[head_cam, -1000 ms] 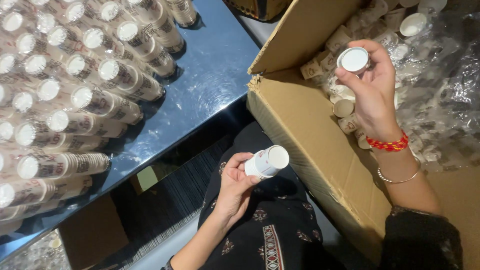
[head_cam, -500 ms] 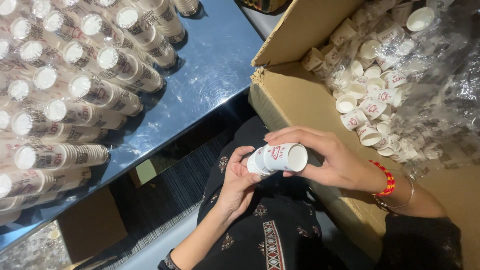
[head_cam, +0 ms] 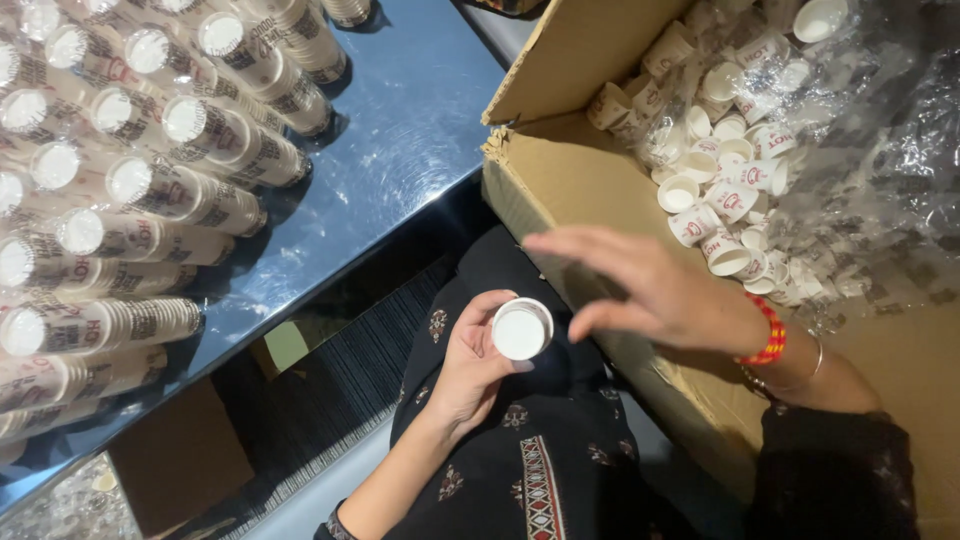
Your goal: The person removes paper cups from a plastic bag, stacks them together by hand, and places the stacks into a large cardboard box.
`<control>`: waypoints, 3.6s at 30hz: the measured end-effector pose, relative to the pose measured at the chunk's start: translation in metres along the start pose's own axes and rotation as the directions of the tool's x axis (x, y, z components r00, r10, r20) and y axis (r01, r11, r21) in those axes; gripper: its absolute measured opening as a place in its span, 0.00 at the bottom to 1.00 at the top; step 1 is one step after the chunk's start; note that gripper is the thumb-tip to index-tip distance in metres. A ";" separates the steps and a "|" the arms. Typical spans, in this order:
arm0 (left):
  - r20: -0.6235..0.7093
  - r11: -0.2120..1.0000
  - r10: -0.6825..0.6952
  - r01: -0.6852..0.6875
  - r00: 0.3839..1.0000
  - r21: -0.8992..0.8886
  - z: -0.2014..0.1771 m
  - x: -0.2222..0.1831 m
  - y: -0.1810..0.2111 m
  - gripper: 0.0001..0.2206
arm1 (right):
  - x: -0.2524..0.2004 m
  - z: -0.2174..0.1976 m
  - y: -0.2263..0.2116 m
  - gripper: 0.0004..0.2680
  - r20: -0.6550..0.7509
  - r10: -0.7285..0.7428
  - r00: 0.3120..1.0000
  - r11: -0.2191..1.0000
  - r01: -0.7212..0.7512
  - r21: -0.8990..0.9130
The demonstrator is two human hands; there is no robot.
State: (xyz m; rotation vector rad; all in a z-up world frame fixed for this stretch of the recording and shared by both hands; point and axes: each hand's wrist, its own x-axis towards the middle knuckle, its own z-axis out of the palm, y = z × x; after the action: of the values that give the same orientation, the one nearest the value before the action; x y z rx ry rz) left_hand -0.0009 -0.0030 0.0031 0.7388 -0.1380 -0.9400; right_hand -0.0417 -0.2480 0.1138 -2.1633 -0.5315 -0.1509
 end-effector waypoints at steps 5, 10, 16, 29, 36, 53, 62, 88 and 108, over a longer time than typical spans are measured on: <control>-0.026 0.998 0.003 -0.004 1.000 -0.059 -0.009 0.000 -0.004 0.33 | 0.004 -0.029 0.078 0.10 -0.346 0.284 0.894 0.949 -0.314 -0.035; -0.002 0.999 0.016 -0.016 1.000 -0.048 -0.005 0.001 -0.006 0.32 | -0.031 -0.011 0.193 0.11 -0.317 0.300 0.900 0.747 -0.428 -0.509; -0.001 0.997 0.014 -0.014 1.000 -0.071 0.000 0.002 -0.003 0.31 | -0.024 -0.018 0.164 0.13 -0.442 0.213 0.872 0.849 -0.389 -0.359; -0.051 0.986 0.164 -0.163 0.985 0.031 0.000 0.006 -0.004 0.28 | -0.010 0.001 0.005 0.17 0.092 0.177 0.980 0.588 -0.181 0.788; -0.047 0.961 0.261 -0.255 0.964 0.107 -0.010 0.004 -0.008 0.26 | -0.013 0.009 -0.011 0.20 -0.011 0.001 1.000 0.991 0.000 0.136; -0.018 0.973 0.216 -0.213 0.976 0.082 -0.015 0.006 -0.013 0.26 | -0.019 0.038 0.010 0.20 -0.236 0.000 0.972 0.771 0.150 0.619; -0.056 0.995 0.099 -0.099 0.994 0.000 -0.017 0.004 -0.013 0.29 | 0.009 0.004 -0.014 0.17 -0.048 -0.061 0.997 0.986 0.068 0.152; 0.084 1.000 0.009 -0.011 0.996 0.023 0.004 0.008 -0.009 0.26 | -0.011 -0.006 0.002 0.14 -0.328 0.402 0.855 0.905 -0.425 0.004; 0.016 0.996 0.061 -0.062 0.998 0.064 0.006 0.011 0.006 0.30 | -0.003 0.000 -0.022 0.27 0.157 0.122 0.980 0.990 -0.108 -0.095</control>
State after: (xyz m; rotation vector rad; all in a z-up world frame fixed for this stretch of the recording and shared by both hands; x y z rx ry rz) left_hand 0.0072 -0.0122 0.0099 0.7833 -0.2031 -0.8854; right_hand -0.0538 -0.2372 0.1289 -2.2973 -0.4976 0.0687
